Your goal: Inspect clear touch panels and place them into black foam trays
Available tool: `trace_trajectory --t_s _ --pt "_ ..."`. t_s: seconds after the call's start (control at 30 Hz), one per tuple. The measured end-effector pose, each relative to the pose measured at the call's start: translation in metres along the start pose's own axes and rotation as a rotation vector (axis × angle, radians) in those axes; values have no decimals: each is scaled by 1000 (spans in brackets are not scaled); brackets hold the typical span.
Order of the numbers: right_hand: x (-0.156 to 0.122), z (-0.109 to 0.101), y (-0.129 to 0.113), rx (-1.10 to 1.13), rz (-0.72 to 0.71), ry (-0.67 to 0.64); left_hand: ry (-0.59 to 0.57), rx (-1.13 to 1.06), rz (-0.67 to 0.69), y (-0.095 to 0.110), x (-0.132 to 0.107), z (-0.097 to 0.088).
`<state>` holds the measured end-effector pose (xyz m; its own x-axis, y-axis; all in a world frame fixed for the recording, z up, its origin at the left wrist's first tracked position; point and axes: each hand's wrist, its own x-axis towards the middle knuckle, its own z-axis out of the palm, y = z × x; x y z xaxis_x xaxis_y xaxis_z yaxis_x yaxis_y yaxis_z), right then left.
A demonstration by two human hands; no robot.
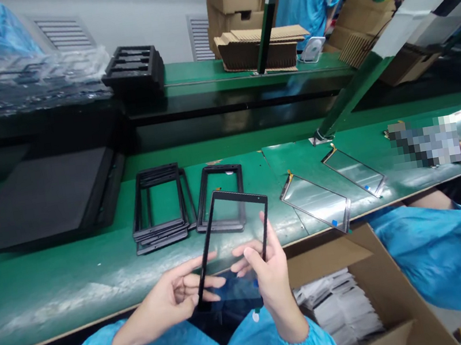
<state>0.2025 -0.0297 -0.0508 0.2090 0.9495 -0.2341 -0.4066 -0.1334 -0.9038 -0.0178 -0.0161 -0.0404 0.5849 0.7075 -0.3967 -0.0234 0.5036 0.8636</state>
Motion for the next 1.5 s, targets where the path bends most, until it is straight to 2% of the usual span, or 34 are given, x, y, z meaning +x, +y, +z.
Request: trace_trajectory --t_s 0.13,0.27,0.37,0.47,0.57,0.63,0.73,0.9,1.23,1.4,1.5 --pt "2 -2 6 29 25 -3 -27 19 2 -6 0 -4" --pt "3 -3 6 81 81 6 32 44 77 -10 0 -2" --pt "-1 -2 6 67 68 9 44 34 113 -9 4 0" --pt "-9 0 11 44 85 -58 96 -12 222 -3 11 0" --pt "-16 -1 20 37 100 -90 92 -87 319 6 21 -3" --pt "-19 -2 26 34 99 -82 111 -118 304 12 26 -4" --pt "-21 -3 30 33 105 -81 218 -127 235 17 32 -2" --pt "-22 -4 31 29 134 -104 321 -144 183 13 35 1" --pt "-28 3 34 32 104 -14 362 -179 161 9 34 4" --pt "-20 8 35 175 59 153 282 -315 163 3 18 6" --pt "-17 8 40 220 67 214 320 -316 171 -4 12 4"
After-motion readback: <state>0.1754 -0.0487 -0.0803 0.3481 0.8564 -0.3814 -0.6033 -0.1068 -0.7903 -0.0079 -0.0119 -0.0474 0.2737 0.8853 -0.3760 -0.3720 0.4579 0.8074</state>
